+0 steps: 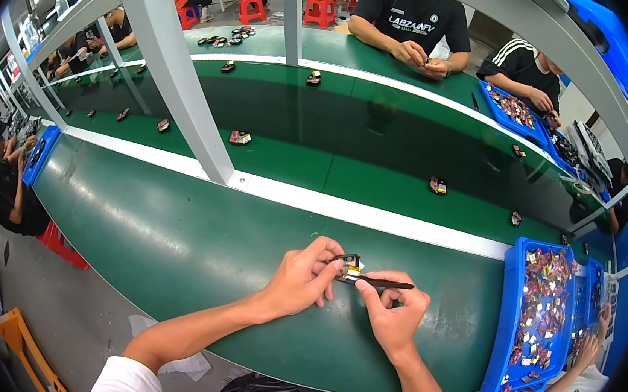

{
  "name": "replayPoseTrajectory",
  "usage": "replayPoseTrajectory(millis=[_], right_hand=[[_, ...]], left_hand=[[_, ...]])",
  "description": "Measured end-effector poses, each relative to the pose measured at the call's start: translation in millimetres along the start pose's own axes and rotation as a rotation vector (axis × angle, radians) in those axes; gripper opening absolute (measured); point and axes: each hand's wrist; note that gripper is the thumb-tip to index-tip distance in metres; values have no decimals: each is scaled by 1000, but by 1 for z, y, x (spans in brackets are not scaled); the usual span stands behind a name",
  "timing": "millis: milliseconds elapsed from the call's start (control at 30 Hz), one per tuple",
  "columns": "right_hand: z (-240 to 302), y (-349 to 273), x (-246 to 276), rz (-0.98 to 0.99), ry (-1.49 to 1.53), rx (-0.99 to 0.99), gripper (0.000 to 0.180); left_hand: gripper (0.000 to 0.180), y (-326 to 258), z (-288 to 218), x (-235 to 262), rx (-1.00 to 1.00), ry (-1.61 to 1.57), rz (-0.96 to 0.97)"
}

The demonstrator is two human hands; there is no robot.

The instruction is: Manually assembling small electronic components on a factory production line using tweezers.

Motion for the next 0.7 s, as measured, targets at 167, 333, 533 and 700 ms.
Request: replayPoseTrajectory(millis=[167,333,533,700], right_hand=[[-4,0,4,37,44,-76,14],[0,4,5,88,371,-353,13],[4,6,8,112,446,-432,15],[4,7,13,107,465,-440,15]], left_hand=[[18,-1,1,-1,-17,6,0],[18,-3,3,-1,-32,-26,12],[18,-4,1,-3,-65,-26,3],[18,-3,1,-9,-83,-22,-7]])
Point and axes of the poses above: each hand's wrist, its own y-axis towards the middle knuckle, its own x-axis out of the back of the hand, z = x × y, and after that the axes turned 3 degrees about -x, right-handed
